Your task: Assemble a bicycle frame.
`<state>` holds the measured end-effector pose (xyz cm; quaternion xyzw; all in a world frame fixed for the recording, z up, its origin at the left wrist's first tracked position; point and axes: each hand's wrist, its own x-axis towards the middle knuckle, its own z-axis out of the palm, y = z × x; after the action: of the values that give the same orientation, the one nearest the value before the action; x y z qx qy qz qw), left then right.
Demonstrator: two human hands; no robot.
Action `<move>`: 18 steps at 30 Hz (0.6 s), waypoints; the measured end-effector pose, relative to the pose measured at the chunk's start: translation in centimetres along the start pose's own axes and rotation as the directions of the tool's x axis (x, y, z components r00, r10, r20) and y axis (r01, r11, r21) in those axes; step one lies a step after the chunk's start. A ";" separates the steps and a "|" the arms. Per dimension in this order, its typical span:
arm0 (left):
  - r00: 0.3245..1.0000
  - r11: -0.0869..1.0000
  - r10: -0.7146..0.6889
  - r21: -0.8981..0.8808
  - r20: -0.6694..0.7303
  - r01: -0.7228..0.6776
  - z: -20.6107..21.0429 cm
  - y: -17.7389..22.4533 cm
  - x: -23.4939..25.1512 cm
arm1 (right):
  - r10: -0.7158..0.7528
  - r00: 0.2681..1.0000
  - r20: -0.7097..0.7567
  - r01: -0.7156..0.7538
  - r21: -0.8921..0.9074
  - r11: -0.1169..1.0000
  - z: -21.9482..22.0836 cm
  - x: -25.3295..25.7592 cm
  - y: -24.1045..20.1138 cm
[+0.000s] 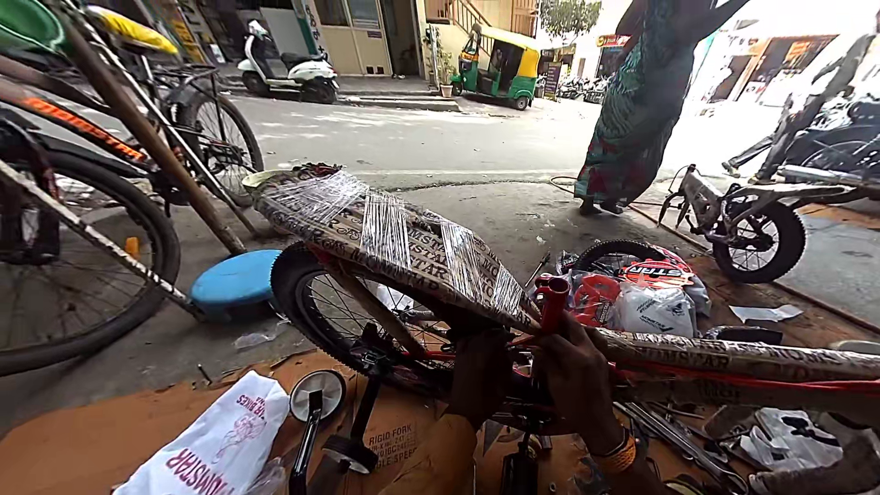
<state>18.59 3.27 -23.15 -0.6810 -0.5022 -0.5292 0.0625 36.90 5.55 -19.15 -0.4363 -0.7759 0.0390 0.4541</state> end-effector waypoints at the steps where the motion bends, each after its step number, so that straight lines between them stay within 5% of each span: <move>1: 1.000 1.000 0.011 0.007 -0.010 -0.011 0.1 0.0 0.0 | 0.000 1.000 -0.003 0.000 -0.005 1.000 0.0 0.1 0.0; 12: 1.000 1.000 0.002 0.020 -0.013 -0.002 -1.0 0.3 -0.6 | 0.074 0.997 0.002 -0.074 0.057 0.996 0.0 0.1 -1.5; 18: 0.990 0.997 -0.055 -0.048 0.128 0.062 -1.5 1.5 0.5 | 0.009 0.998 -0.064 -0.005 0.065 0.998 -0.4 0.3 -1.1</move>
<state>18.69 1.90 -21.37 -0.6997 -0.5111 -0.4993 -0.0026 36.37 4.97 -18.19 -0.4250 -0.7577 0.0520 0.4925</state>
